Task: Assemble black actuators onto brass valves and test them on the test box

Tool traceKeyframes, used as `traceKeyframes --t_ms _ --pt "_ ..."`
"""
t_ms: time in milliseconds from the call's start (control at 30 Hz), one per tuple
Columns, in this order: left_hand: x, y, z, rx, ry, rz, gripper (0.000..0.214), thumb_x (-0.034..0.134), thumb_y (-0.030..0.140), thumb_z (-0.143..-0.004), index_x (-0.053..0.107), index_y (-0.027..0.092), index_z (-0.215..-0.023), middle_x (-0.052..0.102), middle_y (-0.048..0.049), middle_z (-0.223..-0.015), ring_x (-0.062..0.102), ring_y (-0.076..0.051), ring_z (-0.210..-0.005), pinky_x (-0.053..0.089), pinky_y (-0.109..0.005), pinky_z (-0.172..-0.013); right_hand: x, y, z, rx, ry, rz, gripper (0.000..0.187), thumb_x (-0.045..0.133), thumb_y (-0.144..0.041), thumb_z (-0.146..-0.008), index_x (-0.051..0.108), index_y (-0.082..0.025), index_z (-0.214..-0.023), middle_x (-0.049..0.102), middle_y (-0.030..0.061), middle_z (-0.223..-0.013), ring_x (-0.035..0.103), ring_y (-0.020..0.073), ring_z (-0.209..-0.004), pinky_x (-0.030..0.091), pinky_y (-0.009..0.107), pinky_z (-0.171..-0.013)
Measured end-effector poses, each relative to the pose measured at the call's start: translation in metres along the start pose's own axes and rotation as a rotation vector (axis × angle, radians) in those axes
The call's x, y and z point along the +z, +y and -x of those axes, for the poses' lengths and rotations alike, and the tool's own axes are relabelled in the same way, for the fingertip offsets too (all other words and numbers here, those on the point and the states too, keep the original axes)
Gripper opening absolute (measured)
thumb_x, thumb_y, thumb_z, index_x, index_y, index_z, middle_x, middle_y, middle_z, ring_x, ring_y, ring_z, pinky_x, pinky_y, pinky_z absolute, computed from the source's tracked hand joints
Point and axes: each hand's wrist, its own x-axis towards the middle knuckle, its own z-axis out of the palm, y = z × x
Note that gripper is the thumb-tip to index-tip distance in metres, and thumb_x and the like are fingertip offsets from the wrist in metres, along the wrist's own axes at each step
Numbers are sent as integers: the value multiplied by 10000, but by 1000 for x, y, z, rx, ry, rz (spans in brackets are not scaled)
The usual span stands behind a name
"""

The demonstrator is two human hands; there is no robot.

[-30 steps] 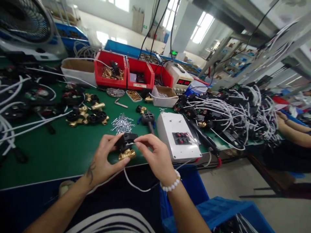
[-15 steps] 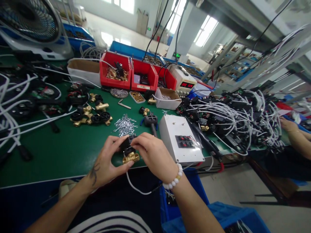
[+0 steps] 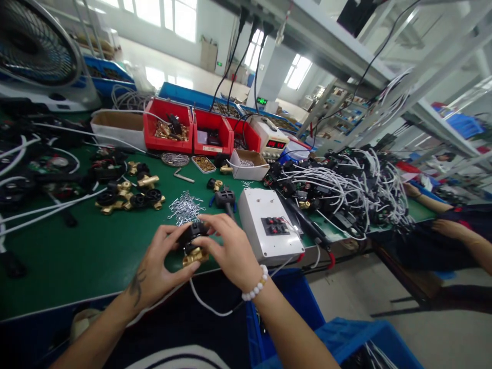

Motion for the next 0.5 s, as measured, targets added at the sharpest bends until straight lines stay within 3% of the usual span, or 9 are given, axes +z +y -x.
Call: traceKeyframes --t_ms 67,133,200,300,367,467,500 --pt "1 -1 1 -54 -12 46 664 680 374 -811 395 299 -1405 444 -31 -1190 515 -141 -1088 536 -300 -933 3 9 -7 247 36 213 479 640 -236 -888 534 -63 -1323 601 122 -1077 597 171 -952 506 290 -873" --pt "1 -2 1 -76 -10 55 657 677 368 -817 390 324 -1406 439 -23 -1197 517 -134 -1084 543 -288 -920 11 20 -14 483 -74 490 542 574 -177 -916 447 -20 -1420 567 193 -1165 572 265 -1059 481 383 -922" --pt "1 -2 0 -69 2 40 651 677 374 -817 396 315 -1401 440 -25 -1192 523 -132 -1070 551 -279 -899 20 29 -19 601 -227 646 548 457 -76 -933 382 11 -1469 538 250 -1205 546 341 -1109 460 441 -921" --pt "1 -2 -1 -57 11 43 643 672 381 -822 396 312 -1399 444 -20 -1185 527 -123 -1072 553 -254 -895 27 36 -23 617 -255 646 536 300 27 -911 406 67 -1435 544 281 -1160 546 359 -1105 449 452 -914" --pt "0 -1 0 -57 10 48 637 660 398 -835 389 325 -1407 447 -17 -1190 531 -120 -1086 551 -233 -893 22 34 -19 608 -235 640 502 321 -20 -938 429 40 -1424 549 247 -1169 556 316 -1097 449 419 -940" --pt "2 -5 6 -62 35 24 595 627 471 -856 416 348 -1398 460 -22 -1196 570 -140 -1036 565 -257 -860 4 24 -3 545 -114 511 481 384 -158 -989 402 -69 -1461 542 156 -1252 549 200 -1129 435 298 -995" --pt "4 -8 8 -82 34 17 606 626 500 -850 423 353 -1402 461 -28 -1206 584 -156 -1003 572 -291 -851 -2 20 3 500 -17 357 482 403 -180 -989 401 -86 -1462 541 142 -1272 544 179 -1141 424 276 -1003"
